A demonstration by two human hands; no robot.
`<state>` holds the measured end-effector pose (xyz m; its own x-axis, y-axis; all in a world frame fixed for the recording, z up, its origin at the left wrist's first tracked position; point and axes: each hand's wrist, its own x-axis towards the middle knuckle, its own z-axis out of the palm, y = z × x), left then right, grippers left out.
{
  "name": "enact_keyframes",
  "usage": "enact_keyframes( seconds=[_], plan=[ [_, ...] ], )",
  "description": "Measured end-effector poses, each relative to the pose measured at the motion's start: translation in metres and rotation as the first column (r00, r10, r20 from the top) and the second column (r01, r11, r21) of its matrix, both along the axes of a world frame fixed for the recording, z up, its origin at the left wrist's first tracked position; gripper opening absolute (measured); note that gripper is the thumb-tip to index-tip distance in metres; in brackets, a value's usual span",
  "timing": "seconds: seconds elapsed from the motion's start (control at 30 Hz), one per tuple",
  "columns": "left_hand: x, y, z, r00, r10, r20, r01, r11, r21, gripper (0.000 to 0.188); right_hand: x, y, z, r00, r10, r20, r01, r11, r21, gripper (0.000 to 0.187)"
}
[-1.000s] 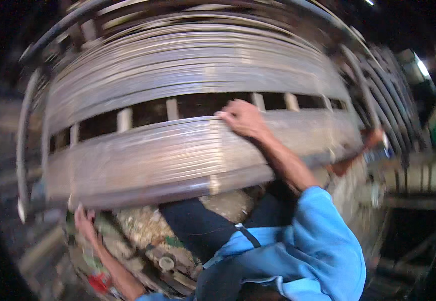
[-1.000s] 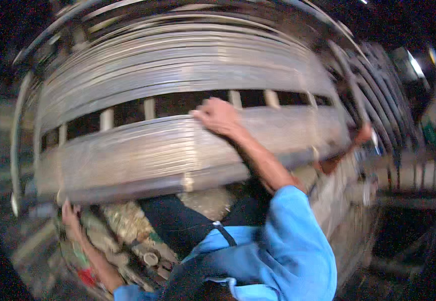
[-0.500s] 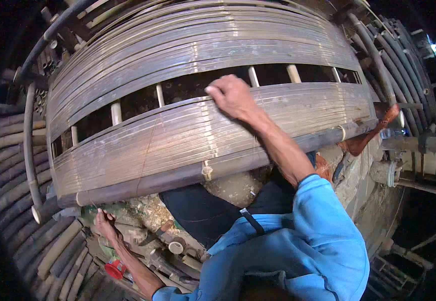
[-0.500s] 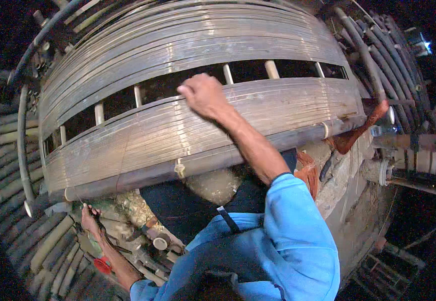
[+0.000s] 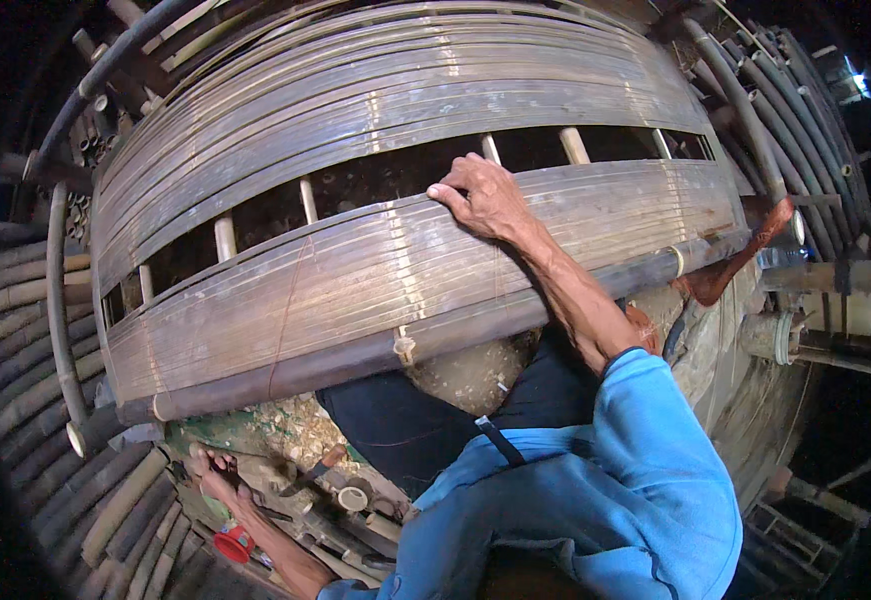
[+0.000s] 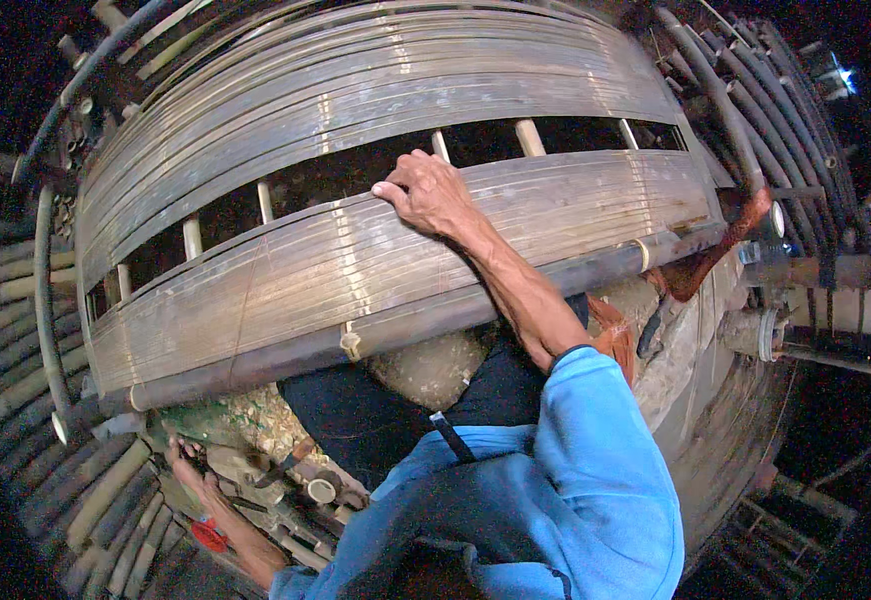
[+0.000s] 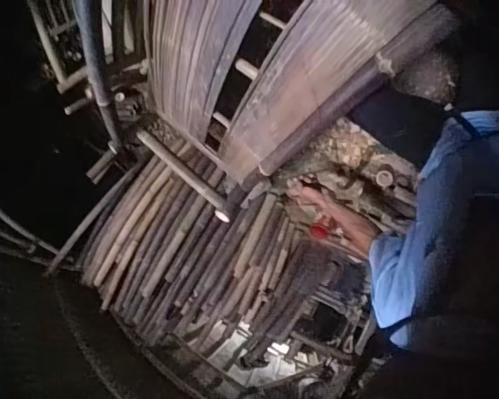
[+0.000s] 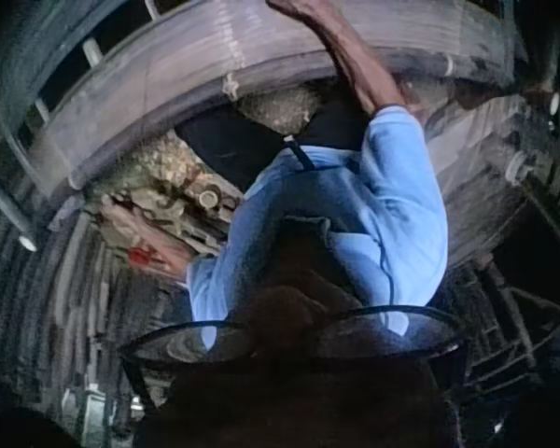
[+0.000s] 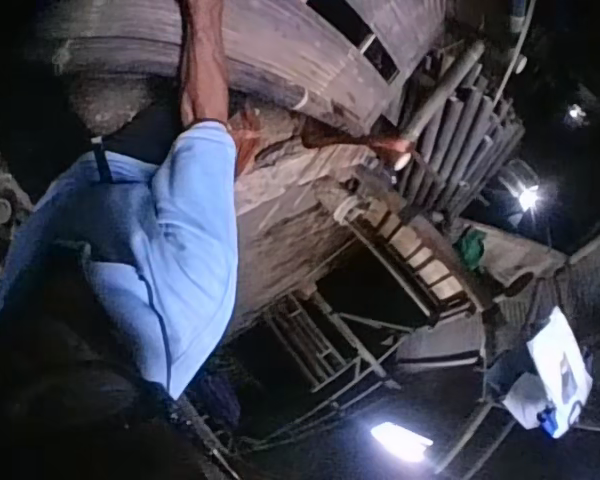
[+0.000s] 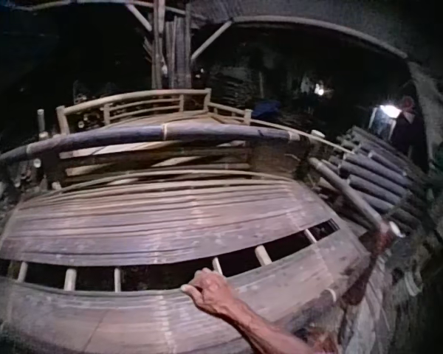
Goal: The person weaves together thin bamboo strips using a red thread and moves a larger flexible bamboo panel.
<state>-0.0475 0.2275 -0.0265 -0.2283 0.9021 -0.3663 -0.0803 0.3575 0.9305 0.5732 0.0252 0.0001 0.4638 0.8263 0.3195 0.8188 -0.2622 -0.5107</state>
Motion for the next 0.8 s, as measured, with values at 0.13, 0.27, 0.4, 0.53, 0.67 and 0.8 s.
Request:
enact_keyframes(
  seconds=[0.13,0.27,0.4,0.53,0.67,0.8],
  plan=[
    [-0.03,0.003,-0.002,0.99,-0.136,0.044,0.138,0.99,-0.024,0.019,0.002,-0.003,0.0,0.992,-0.046,-0.12,0.026,0.985,-0.17,0.036],
    [-0.107,0.007,0.032,0.918,0.043,0.395,-0.059,0.998,0.028,0.028,-0.018,0.033,0.016,0.991,0.028,-0.13,-0.06,0.967,-0.249,0.04],
    [-0.103,-0.002,0.136,0.812,0.226,0.539,-0.359,0.92,0.154,0.016,-0.02,0.028,0.035,0.954,-0.153,-0.258,0.136,0.987,-0.081,0.04],
    [-0.185,0.038,0.187,0.762,0.169,0.625,-0.504,0.762,0.407,0.029,-0.038,0.074,0.026,0.98,-0.088,-0.18,0.11,0.987,0.117,0.021],
    [-0.31,0.078,0.217,0.877,-0.244,0.414,-0.112,0.733,0.67,0.027,-0.13,0.171,0.052,0.931,0.239,-0.276,-0.219,0.971,0.1,0.021],
    [-0.168,0.146,0.215,0.978,0.077,0.193,-0.174,0.811,0.559,0.033,-0.194,0.263,0.042,0.844,0.437,-0.311,-0.443,0.895,0.055,0.029]
  ],
)
